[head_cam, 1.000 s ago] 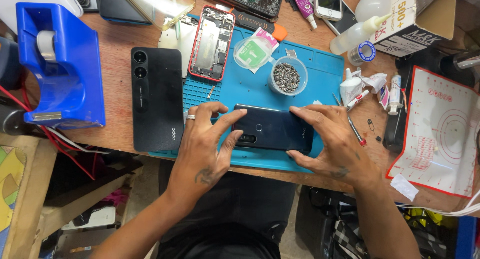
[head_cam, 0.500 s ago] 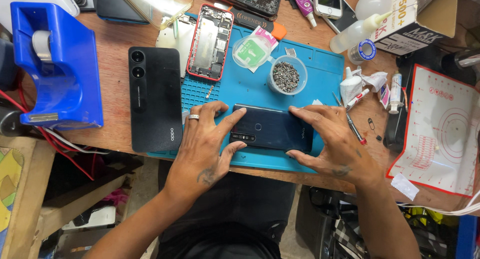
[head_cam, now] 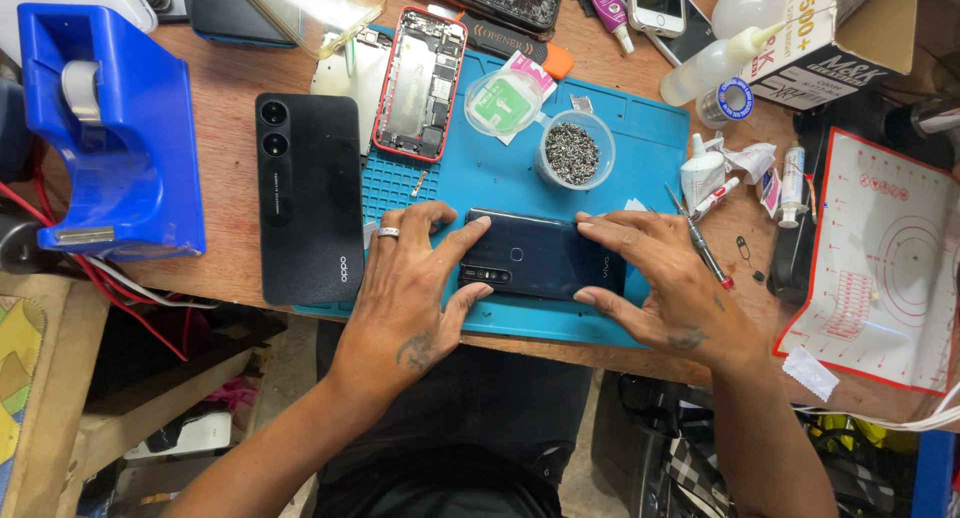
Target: The person applies adhesive to the internal frame of a disassembled smartphone, then aligns and presses the back cover into place. They use a screwdriver to secure internal components and repeatedly check the fit of the back cover. The person also removes a protective film from the screen and inspects the device edges.
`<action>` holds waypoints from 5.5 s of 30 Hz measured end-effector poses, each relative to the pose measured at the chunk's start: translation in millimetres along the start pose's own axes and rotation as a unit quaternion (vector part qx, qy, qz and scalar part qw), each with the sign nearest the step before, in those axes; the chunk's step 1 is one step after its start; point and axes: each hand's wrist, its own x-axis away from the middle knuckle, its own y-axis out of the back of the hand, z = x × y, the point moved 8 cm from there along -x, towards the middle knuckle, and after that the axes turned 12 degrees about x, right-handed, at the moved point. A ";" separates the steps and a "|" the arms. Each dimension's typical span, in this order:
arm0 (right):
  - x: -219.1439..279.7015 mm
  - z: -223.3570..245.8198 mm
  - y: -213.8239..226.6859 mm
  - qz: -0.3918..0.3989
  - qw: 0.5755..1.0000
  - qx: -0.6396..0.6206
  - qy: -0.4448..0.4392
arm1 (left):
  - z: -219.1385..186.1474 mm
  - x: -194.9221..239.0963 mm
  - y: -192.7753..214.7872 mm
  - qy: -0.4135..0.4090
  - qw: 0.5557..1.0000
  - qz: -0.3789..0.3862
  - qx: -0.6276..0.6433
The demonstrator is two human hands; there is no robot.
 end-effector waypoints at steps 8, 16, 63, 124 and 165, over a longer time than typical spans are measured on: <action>-11.0 -1.8 -3.6 0.031 0.997 0.038 -0.052 | 0.7 -2.9 0.7 0.013 1.000 0.005 0.001; -23.5 -6.6 -4.4 0.073 0.994 -0.011 -0.078 | -1.7 -2.9 6.8 -0.001 0.999 -0.030 0.013; 12.6 -0.2 29.6 -0.085 0.971 -0.208 -0.081 | 6.9 6.0 -14.5 0.144 0.890 -0.155 0.403; 42.3 -17.6 -74.7 -0.055 0.590 -0.772 -0.232 | -38.6 -10.3 -38.8 0.063 0.833 -0.049 0.548; 54.2 -18.1 -58.7 -0.243 0.620 -0.723 -0.186 | -25.8 12.6 -53.7 0.137 0.879 -0.153 0.430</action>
